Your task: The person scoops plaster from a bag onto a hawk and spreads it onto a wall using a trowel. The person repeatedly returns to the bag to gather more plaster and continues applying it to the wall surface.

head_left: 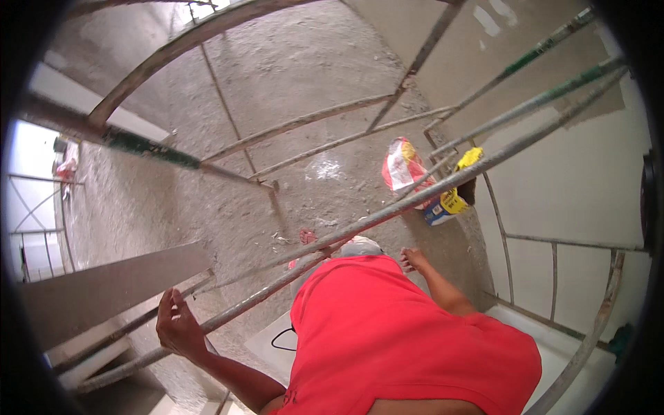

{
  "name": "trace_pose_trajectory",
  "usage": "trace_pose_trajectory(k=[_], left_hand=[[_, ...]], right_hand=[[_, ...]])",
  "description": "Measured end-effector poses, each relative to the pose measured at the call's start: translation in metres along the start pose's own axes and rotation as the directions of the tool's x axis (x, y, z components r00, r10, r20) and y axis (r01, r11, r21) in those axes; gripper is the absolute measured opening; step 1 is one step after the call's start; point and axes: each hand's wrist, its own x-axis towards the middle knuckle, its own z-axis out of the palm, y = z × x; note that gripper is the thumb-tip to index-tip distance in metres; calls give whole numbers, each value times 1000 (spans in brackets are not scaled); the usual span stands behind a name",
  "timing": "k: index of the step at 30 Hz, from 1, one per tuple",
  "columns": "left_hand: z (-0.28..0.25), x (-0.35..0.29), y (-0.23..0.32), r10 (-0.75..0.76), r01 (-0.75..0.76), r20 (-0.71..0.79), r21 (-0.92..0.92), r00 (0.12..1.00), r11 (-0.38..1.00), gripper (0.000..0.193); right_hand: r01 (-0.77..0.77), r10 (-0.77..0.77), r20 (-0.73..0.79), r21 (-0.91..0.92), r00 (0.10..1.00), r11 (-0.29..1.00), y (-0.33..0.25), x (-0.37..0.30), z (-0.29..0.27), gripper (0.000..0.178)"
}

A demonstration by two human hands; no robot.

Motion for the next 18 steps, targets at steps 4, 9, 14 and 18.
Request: trace_pose_trajectory(k=[4,9,14,18], left_hand=[[2,1,-5,-14,15,43,-14,999,1000,30],[2,0,-8,-41,36,73,63,997,997,33],[3,-6,0,16,-23,69,105,998,994,36],[1,-11,8,6,-19,64,208,998,978,32]], right_hand=[[-127,123,-98,-36,987,991,51,5,-24,30],[-1,3,-60,45,998,999,45,23,-35,33],[119,-118,-18,139,993,983,21,19,-39,34],[126,-125,-15,147,992,981,22,18,-46,31]])
